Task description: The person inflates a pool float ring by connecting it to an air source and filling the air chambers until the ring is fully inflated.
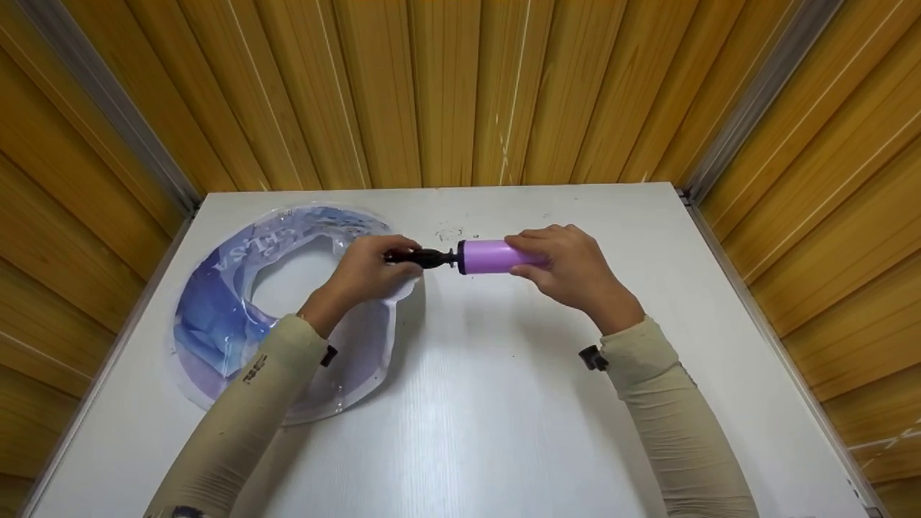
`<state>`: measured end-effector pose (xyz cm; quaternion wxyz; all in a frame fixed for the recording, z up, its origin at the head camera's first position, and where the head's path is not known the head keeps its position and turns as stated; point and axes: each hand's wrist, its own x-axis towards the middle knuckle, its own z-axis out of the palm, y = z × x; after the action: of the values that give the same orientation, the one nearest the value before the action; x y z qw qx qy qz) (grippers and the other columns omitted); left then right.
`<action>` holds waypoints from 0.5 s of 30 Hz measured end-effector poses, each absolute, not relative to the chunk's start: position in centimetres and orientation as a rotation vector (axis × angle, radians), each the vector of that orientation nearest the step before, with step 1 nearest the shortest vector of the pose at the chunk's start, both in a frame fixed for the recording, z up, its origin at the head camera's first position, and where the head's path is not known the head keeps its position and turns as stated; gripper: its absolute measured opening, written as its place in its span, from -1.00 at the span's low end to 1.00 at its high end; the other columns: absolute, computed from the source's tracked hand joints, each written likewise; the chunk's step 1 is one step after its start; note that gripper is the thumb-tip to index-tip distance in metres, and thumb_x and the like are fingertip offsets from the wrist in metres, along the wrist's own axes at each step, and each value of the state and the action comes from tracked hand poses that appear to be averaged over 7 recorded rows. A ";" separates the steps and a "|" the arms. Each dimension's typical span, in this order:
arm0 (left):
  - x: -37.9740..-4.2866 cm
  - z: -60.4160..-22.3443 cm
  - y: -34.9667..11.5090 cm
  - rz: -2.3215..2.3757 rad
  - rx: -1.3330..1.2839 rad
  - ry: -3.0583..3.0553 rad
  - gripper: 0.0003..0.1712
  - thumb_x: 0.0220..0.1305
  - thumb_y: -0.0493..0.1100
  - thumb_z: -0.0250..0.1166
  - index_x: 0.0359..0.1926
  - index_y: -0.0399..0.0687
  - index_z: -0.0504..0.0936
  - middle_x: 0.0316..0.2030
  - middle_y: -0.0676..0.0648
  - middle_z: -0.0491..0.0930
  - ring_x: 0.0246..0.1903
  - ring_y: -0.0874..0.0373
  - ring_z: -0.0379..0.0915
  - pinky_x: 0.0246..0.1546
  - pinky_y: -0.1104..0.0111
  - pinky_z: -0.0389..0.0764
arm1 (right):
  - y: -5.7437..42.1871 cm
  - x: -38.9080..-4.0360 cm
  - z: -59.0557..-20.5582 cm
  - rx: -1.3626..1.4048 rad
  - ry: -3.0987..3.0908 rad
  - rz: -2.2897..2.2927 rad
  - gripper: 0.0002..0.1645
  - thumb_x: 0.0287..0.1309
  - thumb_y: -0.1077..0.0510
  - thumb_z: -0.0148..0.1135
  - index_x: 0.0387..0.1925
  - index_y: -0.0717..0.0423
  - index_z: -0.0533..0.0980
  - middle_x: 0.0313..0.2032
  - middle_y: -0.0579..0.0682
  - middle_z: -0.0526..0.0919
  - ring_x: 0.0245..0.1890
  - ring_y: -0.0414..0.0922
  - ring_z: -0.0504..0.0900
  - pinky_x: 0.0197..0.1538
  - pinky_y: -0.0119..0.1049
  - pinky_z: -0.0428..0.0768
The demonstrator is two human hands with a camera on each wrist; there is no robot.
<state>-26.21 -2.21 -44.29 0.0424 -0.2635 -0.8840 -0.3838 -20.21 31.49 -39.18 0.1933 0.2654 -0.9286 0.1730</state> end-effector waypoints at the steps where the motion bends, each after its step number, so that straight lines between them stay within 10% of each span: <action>1: -26.2 -44.4 -2.4 -1.223 -0.790 -2.679 -0.69 0.28 -0.08 0.57 0.04 0.08 0.84 -0.06 -0.01 0.86 -0.04 0.04 0.74 0.15 0.10 0.67 | 31.6 -20.2 -39.3 0.738 -2.609 0.495 -0.40 0.09 0.10 0.66 0.21 -0.14 0.73 0.11 0.04 0.84 0.03 0.16 0.81 0.05 0.09 0.62; 15: -26.6 -44.9 -3.9 -1.424 -0.856 -2.589 -0.73 0.32 -0.16 0.53 0.00 -0.12 0.85 -0.10 -0.16 0.84 -0.06 -0.04 0.71 0.14 0.10 0.68 | 31.0 -19.8 -39.2 0.699 -2.665 0.551 -0.40 0.14 0.09 0.63 0.25 -0.17 0.71 0.14 0.02 0.82 0.03 0.14 0.79 0.03 0.07 0.61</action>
<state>-26.57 -3.86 -44.93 0.0328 -0.2782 -0.8412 -0.4626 -19.80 31.01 -39.24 0.1651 0.2454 -0.9355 0.1933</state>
